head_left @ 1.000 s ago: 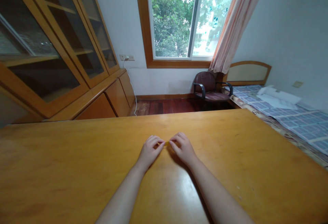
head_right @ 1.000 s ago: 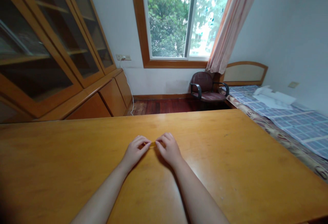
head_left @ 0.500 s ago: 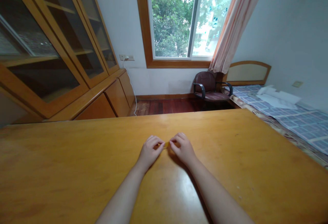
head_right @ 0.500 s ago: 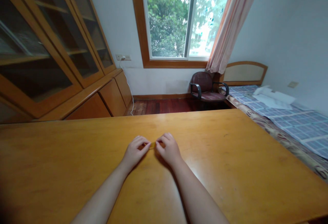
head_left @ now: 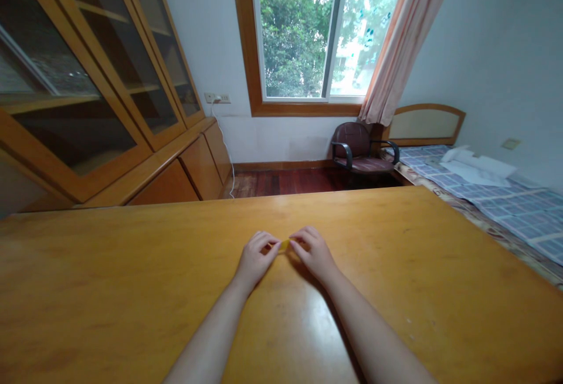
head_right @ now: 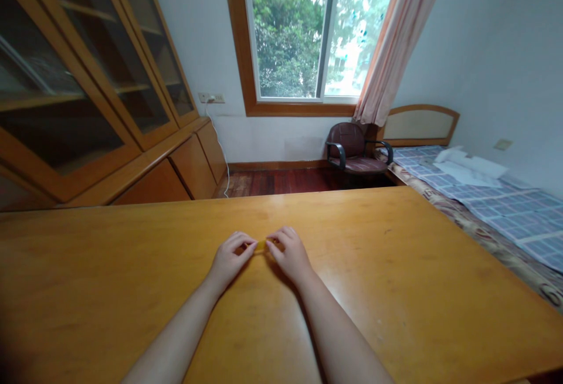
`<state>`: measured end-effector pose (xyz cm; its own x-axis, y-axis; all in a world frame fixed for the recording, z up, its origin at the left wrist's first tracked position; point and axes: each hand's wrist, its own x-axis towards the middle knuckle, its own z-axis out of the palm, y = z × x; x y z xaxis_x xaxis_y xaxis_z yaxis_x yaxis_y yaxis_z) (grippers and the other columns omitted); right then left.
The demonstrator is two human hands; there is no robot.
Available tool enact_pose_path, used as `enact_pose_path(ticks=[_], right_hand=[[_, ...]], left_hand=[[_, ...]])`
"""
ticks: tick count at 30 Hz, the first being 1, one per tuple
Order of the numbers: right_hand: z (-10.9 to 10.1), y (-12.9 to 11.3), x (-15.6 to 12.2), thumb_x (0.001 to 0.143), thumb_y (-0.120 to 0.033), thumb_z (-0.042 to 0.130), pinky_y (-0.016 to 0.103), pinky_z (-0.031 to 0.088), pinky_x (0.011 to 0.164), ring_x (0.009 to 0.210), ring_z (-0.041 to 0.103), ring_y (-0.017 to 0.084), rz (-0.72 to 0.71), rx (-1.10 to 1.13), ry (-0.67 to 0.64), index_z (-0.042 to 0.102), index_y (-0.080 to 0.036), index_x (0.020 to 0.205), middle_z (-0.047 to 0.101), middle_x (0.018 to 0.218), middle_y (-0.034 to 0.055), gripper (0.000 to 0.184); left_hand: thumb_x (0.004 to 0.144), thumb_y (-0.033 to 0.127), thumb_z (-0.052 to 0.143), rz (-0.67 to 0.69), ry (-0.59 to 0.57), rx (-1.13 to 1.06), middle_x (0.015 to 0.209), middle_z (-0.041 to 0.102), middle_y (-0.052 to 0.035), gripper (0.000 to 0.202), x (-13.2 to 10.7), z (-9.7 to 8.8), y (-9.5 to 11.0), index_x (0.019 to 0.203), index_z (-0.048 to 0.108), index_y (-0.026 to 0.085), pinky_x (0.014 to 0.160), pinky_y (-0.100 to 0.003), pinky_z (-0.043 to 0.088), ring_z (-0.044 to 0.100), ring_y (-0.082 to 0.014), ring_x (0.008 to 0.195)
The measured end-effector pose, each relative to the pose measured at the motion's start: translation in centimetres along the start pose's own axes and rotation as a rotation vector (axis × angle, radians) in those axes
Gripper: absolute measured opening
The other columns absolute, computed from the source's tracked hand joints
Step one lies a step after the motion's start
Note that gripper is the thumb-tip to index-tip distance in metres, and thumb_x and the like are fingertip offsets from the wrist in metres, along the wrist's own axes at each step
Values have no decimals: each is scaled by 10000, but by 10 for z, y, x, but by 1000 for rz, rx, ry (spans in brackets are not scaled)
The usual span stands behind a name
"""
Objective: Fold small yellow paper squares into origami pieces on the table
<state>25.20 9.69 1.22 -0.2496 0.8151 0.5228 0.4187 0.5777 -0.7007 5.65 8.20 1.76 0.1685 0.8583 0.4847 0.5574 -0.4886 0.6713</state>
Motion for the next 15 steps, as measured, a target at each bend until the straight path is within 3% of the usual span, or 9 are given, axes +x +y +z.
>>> enact_pose_path(ticks=[7,15], right_hand=[[-1,-3,0,909,-214,557,307,455,737,799,574,186,7,12,13,655,-202,813,620,793,38,137],[-2,1,2,893,-255,562,284,434,649,696,556,168,91,47,116,621,-193,725,594,717,25,189]], left_hand=[[880,228,556,-33,20,-39,759,626,-24,155,1,-1,1,756,642,190,701,-273,464,585,-164,749],[855,265,562,-174,142,-114,758,645,-19,179,2,-5,-6,714,640,187,665,-253,486,618,-163,745]])
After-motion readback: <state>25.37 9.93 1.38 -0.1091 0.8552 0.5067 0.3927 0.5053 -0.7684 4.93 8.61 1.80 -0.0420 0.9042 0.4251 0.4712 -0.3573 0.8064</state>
